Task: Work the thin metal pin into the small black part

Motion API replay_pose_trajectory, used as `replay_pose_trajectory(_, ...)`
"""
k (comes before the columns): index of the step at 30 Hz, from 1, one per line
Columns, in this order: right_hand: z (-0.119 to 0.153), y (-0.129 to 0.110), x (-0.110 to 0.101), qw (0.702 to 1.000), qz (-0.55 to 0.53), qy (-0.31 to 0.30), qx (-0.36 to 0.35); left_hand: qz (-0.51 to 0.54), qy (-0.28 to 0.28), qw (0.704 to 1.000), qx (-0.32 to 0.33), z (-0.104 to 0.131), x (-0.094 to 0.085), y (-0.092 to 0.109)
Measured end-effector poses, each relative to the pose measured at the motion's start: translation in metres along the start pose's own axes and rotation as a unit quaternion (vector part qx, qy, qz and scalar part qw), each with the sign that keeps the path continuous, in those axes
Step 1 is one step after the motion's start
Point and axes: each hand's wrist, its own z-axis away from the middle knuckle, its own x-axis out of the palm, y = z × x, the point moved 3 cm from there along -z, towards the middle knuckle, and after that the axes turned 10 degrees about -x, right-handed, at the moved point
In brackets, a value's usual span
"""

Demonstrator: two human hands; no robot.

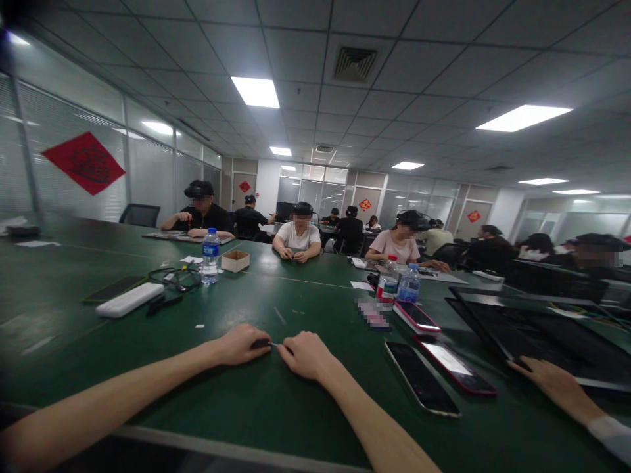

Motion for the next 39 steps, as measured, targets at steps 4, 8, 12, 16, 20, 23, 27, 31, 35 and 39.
replay_pose_trajectory(4, -0.0001, -0.0004, -0.0005, 1.000, 0.000, 0.005, -0.003, 0.000, 0.004, 1.000, 0.003, -0.0001, 0.0003, -0.0007)
replay_pose_trajectory(8, -0.0008, 0.0012, 0.0017, 1.000, 0.001, 0.010, -0.004, 0.005, 0.003, 1.000, 0.001, 0.0004, -0.0011, -0.0002)
replay_pose_trajectory(12, -0.0019, 0.0028, 0.0050, 1.000, 0.011, 0.013, -0.010, 0.007, 0.001, 1.000, 0.005, 0.0006, -0.0017, 0.0002)
replay_pose_trajectory(16, -0.0026, 0.0037, 0.0068, 0.999, 0.038, 0.008, -0.002, 0.011, 0.000, 1.000, -0.001, 0.0003, -0.0005, -0.0008)
replay_pose_trajectory(20, -0.0025, 0.0036, 0.0065, 0.999, 0.035, 0.007, 0.000, 0.016, -0.003, 1.000, -0.004, 0.0006, -0.0004, -0.0012)
replay_pose_trajectory(23, -0.0024, 0.0037, 0.0059, 1.000, 0.023, 0.010, -0.005, 0.014, -0.003, 1.000, 0.002, 0.0008, -0.0010, -0.0012)
replay_pose_trajectory(27, -0.0026, 0.0037, 0.0054, 0.999, 0.020, 0.020, -0.023, 0.009, -0.001, 1.000, 0.005, 0.0007, -0.0006, -0.0016)
replay_pose_trajectory(31, -0.0023, 0.0037, 0.0051, 0.999, 0.015, 0.028, -0.029, 0.006, 0.002, 1.000, 0.003, 0.0005, 0.0001, -0.0019)
replay_pose_trajectory(35, -0.0013, 0.0024, 0.0036, 0.999, 0.004, 0.028, -0.023, 0.008, 0.000, 1.000, -0.001, 0.0002, 0.0004, -0.0022)
replay_pose_trajectory(39, -0.0009, 0.0010, 0.0015, 1.000, -0.003, 0.015, -0.011, 0.007, 0.000, 1.000, 0.001, -0.0002, 0.0009, -0.0026)
